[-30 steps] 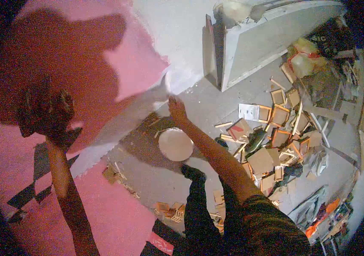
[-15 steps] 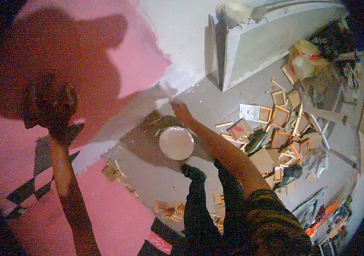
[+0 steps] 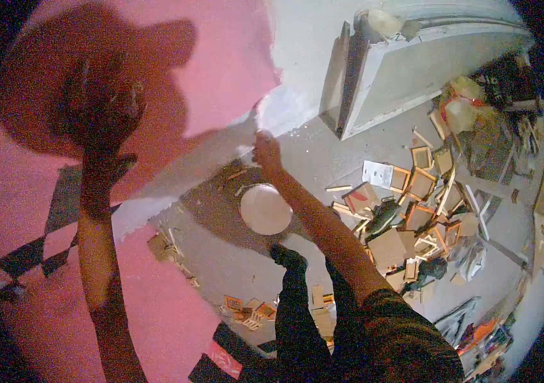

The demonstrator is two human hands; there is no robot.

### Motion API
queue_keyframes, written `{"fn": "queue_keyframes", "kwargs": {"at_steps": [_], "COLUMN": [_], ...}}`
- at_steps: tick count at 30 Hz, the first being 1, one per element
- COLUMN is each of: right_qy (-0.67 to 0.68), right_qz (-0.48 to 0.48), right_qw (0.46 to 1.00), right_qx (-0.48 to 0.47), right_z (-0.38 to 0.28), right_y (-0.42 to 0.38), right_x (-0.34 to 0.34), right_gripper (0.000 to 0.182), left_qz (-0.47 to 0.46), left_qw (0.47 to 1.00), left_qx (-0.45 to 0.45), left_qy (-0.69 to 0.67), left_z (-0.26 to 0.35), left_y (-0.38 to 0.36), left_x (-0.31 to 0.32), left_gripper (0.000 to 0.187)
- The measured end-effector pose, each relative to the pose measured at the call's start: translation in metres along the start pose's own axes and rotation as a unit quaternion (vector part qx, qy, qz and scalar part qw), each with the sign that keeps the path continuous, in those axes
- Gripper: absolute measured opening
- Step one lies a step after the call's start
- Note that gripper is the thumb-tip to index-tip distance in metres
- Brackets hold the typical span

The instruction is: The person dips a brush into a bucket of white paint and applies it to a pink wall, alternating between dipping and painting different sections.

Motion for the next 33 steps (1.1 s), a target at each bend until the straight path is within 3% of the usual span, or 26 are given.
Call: {"fn": "queue_keyframes", "kwargs": {"at_steps": [3,5,7,10,13,16,19,20,23,25,27,33], "right_qy": [-0.128,-0.118,0.004,0.037,-0.135,-0.378,-0.433,-0.418,-0.412,-0.351,-0.233,-0.05], "right_qz": [-0.108,-0.1,-0.004,0.075,-0.042,-0.186,-0.217,-0.196,-0.206,-0.142,-0.053,0.136], "right_qw": [0.982,0.984,1.0,0.996,0.99,0.887,0.828,0.872,0.854,0.887,0.969,0.989], "right_qx": [-0.087,-0.085,0.004,-0.007,0.005,-0.191,-0.283,-0.163,-0.241,-0.265,-0.067,-0.023], "right_z": [0.003,0.006,0.002,-0.029,0.0,-0.006,-0.037,-0.028,-0.043,-0.071,-0.074,-0.067], "right_y": [-0.015,-0.016,-0.014,0.008,0.006,-0.013,-0.025,-0.017,0.01,0.036,0.043,0.021], "right_x": [0.003,-0.018,-0.04,-0.044,-0.003,0.01,0.005,-0.007,-0.022,-0.044,-0.079,-0.108], "right_gripper": [0.027,0.026,0.026,0.024,0.027,0.032,0.037,0.038,0.037,0.034,0.029,0.029], "left_qz": [-0.014,-0.016,-0.023,-0.028,-0.026,-0.028,-0.034,-0.034,-0.032,-0.031,-0.029,-0.029], "left_qw": [1.0,0.999,0.999,0.998,0.997,0.997,0.996,0.997,0.997,0.997,0.997,0.998], "left_qx": [0.008,0.018,0.028,0.037,0.048,0.038,0.033,0.03,0.035,0.036,0.036,0.037], "left_qy": [0.002,0.023,0.041,0.052,0.061,0.068,0.082,0.063,0.056,0.055,0.054,0.052], "left_z": [0.001,0.003,0.003,0.002,0.003,0.007,0.006,0.004,0.004,0.004,0.003,0.002], "left_y": [-0.001,0.003,-0.001,-0.009,-0.009,-0.006,-0.006,-0.007,-0.006,-0.005,-0.003,-0.005], "left_x": [0.002,-0.002,-0.002,0.002,0.005,0.003,0.002,0.002,0.007,0.006,0.006,0.007], "left_gripper": [0.042,0.043,0.044,0.047,0.051,0.047,0.044,0.043,0.044,0.044,0.044,0.045]}}
Point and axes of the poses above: each hand's wrist, its own y-axis towards the middle knuckle, its own x-axis out of the palm, z = x × y, the point moved 8 cm from there along y, towards the middle knuckle, and after that the axes turned 15 degrees about -x, right-handed, at the moved point
